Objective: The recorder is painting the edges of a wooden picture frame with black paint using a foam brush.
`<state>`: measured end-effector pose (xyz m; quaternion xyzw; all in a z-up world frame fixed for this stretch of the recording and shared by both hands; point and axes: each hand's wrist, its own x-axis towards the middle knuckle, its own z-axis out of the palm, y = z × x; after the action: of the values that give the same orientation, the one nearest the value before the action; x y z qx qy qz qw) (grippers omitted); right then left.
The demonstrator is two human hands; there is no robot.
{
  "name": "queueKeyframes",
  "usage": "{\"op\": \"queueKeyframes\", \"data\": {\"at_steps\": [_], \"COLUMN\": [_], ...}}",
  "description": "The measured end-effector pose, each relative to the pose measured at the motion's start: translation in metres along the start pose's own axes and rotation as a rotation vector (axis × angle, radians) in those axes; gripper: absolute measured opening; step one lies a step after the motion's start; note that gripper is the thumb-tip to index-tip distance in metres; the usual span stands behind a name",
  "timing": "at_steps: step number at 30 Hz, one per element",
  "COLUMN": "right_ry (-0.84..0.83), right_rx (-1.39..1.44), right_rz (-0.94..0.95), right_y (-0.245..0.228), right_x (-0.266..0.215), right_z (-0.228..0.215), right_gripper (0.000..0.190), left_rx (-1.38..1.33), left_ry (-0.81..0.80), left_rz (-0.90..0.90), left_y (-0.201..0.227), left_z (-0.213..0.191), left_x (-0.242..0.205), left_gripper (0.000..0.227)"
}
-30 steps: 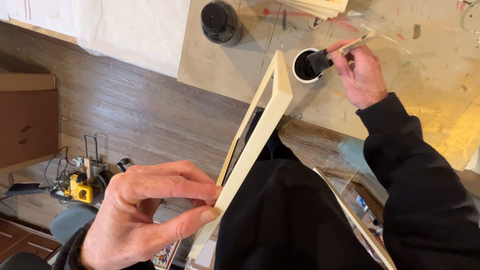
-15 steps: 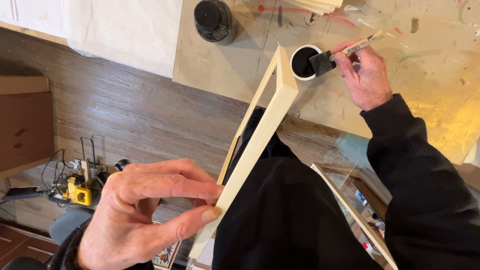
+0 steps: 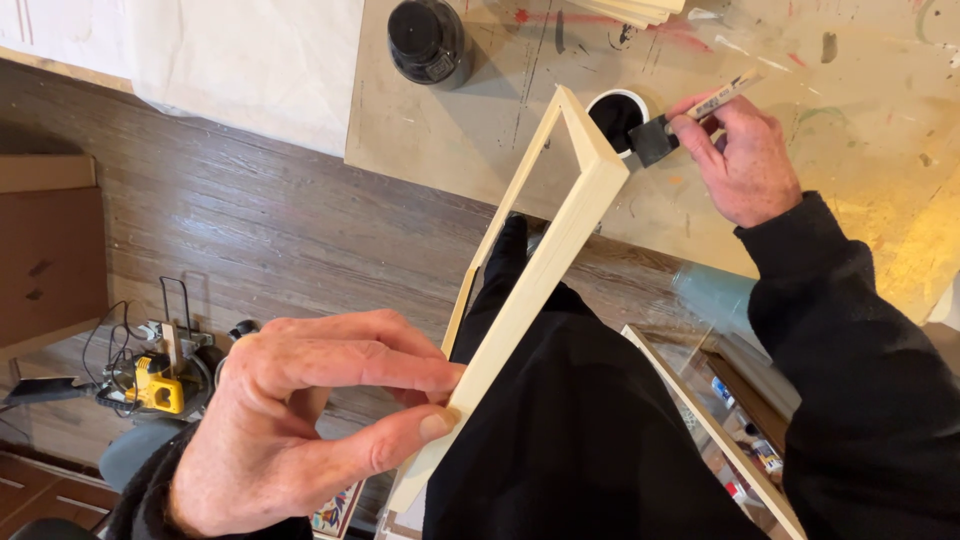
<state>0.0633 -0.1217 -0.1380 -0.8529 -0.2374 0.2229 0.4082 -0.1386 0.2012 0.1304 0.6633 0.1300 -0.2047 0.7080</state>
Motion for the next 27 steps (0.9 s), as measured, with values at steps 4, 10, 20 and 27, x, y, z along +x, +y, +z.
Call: {"op": "queueKeyframes", "data": {"at_steps": [4,10,20,27], "right_ry": [-0.027,-0.039,0.397,0.524], "right_rx": [-0.015,-0.031,1.047,0.880], "right_rz": [0.019,0.060,0.364,0.354], "right_y": [-0.010,-0.010,0.022,0.049], "right_x": [-0.004,-0.016,-0.119,-0.163], "right_z": [-0.007,-0.019,-0.058,-0.041], "right_gripper": [0.019,0.021,0.016,0.015], "left_rx": [-0.015,-0.056,0.035,0.106], "left_ry": [-0.036,-0.092,-0.306,-0.431], "left_rz": [0.016,0.002,0.104,0.017], "left_y": [0.005,0.013,0.027,0.016], "left_z": [0.002,0.013,0.068,0.126], "left_x": [0.006,0.021,0.095,0.185], "left_gripper": [0.022,0.022,0.022,0.028]}}
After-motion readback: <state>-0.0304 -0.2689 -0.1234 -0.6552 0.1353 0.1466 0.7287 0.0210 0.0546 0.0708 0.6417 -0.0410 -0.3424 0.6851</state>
